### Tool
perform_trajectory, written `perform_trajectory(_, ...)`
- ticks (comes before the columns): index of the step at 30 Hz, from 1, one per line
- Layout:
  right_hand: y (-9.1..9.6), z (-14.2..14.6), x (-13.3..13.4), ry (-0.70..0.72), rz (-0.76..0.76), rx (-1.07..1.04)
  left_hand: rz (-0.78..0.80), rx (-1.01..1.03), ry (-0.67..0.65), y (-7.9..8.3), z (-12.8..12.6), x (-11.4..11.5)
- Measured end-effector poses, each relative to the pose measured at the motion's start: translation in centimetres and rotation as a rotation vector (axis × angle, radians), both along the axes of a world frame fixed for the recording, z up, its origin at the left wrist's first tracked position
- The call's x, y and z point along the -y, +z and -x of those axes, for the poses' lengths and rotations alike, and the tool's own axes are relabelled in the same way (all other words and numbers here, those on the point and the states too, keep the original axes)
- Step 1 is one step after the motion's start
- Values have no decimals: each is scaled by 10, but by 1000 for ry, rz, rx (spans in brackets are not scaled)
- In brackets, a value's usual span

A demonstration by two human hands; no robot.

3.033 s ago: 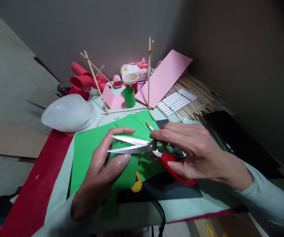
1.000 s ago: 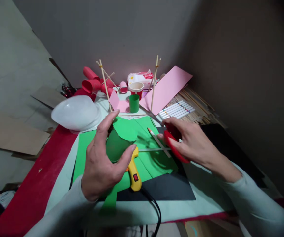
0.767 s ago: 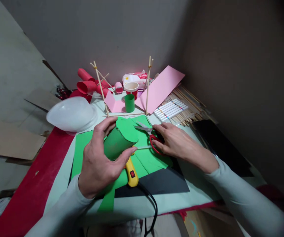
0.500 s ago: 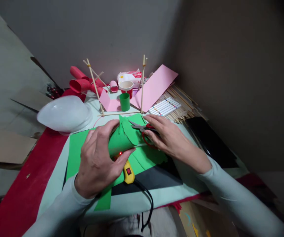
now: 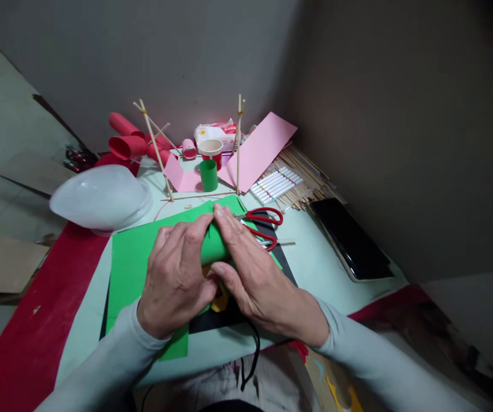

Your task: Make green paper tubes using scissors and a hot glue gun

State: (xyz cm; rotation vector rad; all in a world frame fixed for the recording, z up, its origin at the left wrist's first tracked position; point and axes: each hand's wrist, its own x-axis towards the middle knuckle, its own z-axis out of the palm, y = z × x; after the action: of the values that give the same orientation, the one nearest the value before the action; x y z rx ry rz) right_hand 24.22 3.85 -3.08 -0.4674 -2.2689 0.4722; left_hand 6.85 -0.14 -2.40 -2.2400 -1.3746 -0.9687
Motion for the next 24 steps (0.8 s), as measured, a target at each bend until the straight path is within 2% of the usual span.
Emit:
perform_trajectory(4, 0, -3, 5, -1, 81, -87, -5, -29, -30, 0, -1, 2)
perform_trajectory(10, 3, -4, 9, -65, 488, -317, -13, -112, -83, 6, -2, 3)
perform_trajectory(13, 0, -3, 12, -66, 617, -474, -25, -21, -145, 9, -1, 4)
perform_trajectory(15, -2, -2, 14, -59, 699, -598, -17, 170, -150, 11, 0, 6)
perform_trajectory(18, -6, -3, 17, -55, 759, -765, -41, 657, -89, 15, -2, 10)
perform_trajectory(20, -6, -5, 19, -71, 730, -794, 149, 962, -37, 19, -6, 12)
perform_trajectory(21, -6, -6, 19, -83, 694, -781, 314, 1115, -32, 21, -8, 13)
perform_trajectory(23, -4, -9, 20, -113, 591, -716, 642, 1391, -70, 24, -13, 15)
perform_trajectory(24, -3, -9, 20, -127, 534, -676, 743, 1504, -98, 24, -14, 16)
